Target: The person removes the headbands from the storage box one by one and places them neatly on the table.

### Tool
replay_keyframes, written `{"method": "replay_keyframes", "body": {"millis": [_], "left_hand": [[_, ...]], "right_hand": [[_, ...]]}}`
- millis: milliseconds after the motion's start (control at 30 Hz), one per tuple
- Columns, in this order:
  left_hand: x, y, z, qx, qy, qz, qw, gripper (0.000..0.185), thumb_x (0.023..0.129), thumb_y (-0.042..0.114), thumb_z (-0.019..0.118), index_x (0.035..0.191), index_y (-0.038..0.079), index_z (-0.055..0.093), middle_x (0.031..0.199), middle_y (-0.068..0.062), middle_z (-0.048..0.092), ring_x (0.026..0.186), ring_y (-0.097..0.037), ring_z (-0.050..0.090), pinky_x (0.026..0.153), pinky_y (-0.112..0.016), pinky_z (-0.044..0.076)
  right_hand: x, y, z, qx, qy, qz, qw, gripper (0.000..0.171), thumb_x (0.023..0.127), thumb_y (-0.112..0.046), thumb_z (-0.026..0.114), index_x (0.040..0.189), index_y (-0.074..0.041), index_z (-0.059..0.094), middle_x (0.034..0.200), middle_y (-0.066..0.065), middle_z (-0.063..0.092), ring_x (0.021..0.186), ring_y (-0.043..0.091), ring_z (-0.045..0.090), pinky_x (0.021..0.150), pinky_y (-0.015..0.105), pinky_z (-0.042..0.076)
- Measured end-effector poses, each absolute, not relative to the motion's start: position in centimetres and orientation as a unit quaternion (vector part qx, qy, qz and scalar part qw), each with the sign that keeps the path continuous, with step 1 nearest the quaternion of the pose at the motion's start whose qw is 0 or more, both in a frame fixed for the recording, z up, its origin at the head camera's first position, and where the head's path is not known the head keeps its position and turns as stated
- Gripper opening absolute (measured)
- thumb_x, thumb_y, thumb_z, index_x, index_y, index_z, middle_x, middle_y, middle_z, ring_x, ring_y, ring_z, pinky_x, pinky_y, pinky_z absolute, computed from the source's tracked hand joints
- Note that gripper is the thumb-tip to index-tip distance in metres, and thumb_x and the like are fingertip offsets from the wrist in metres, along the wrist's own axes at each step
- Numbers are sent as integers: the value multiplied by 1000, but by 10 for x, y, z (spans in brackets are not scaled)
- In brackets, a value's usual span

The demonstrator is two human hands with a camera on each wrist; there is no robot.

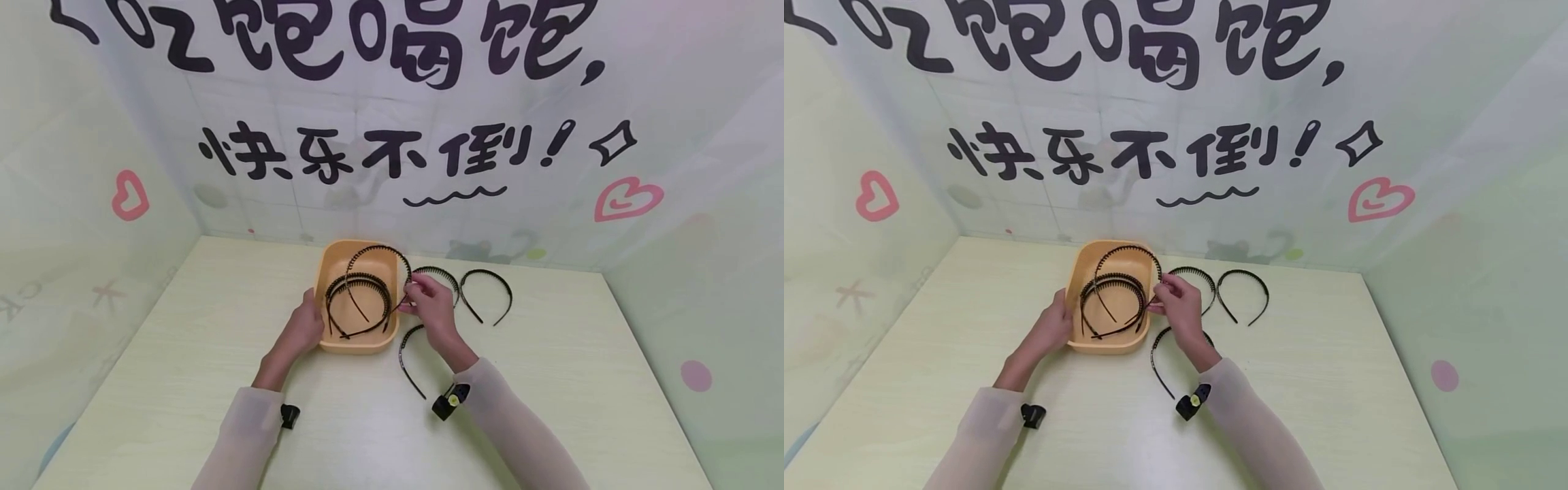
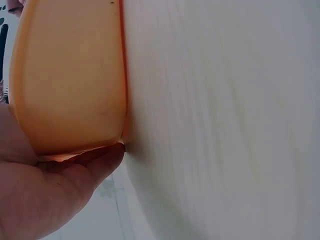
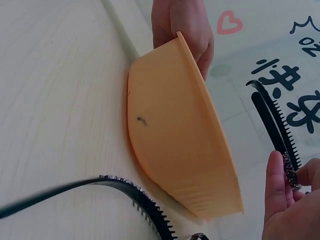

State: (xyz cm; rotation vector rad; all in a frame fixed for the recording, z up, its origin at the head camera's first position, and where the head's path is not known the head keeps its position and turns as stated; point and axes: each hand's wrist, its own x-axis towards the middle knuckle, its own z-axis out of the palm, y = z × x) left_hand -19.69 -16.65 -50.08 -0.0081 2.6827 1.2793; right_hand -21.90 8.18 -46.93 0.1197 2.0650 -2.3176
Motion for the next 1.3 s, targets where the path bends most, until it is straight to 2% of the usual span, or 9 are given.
{"method": "replay_keyframes", "body": {"millis": [100, 300, 633, 733, 1000, 1133, 1300], "left_hand": [[-198, -167, -502, 0, 899, 431, 81, 55, 103, 2, 20, 154, -8, 3, 135, -42, 47, 106, -40, 64, 78, -43, 55], [-198, -167, -503, -2, 896, 436, 84, 55, 103, 2, 20, 154, -7, 2, 133, -41, 48, 101, -37, 66, 74, -40, 55], [-197, -167, -502, -5, 897, 435, 82, 55, 103, 2, 20, 154, -7, 3, 133, -41, 49, 100, -36, 66, 73, -39, 55], [-197, -167, -502, -3, 898, 433, 80, 55, 103, 2, 21, 154, -7, 3, 133, -41, 49, 99, -36, 66, 71, -38, 54], [-197, -167, -505, -1, 898, 433, 79, 55, 102, 1, 22, 154, -7, 4, 137, -42, 45, 106, -40, 64, 74, -40, 54], [-197, -167, -504, 0, 897, 434, 82, 56, 102, 1, 22, 154, -7, 3, 137, -42, 45, 106, -39, 64, 73, -39, 54], [-197, -168, -503, 5, 900, 427, 80, 56, 102, 0, 22, 153, -10, 3, 135, -43, 46, 95, -34, 65, 65, -36, 52]], "right_hand": [[-217, 89, -472, 48, 664, -746, 18, 39, 92, 2, 57, 131, 6, 60, 107, 30, 63, 83, 26, 69, 67, 31, 59], [-213, 105, -478, 61, 669, -741, 23, 35, 95, 0, 58, 128, 5, 62, 104, 27, 65, 79, 22, 68, 67, 31, 59], [-211, 128, -490, 83, 669, -737, 45, 37, 94, 1, 59, 130, 9, 59, 106, 28, 64, 78, 19, 68, 67, 29, 59], [-208, 135, -492, 86, 673, -733, 48, 37, 95, 0, 58, 131, 9, 58, 105, 24, 64, 79, 18, 66, 68, 29, 59], [-203, 153, -498, 113, 678, -724, 63, 36, 97, -3, 57, 132, 7, 59, 110, 26, 65, 85, 19, 66, 69, 28, 58], [-203, 162, -500, 117, 676, -725, 63, 37, 98, -3, 57, 132, 8, 57, 104, 20, 66, 84, 18, 66, 69, 27, 58], [-201, 172, -501, 125, 680, -719, 69, 35, 98, -4, 56, 132, 7, 58, 100, 16, 68, 83, 19, 68, 68, 27, 58]]}}
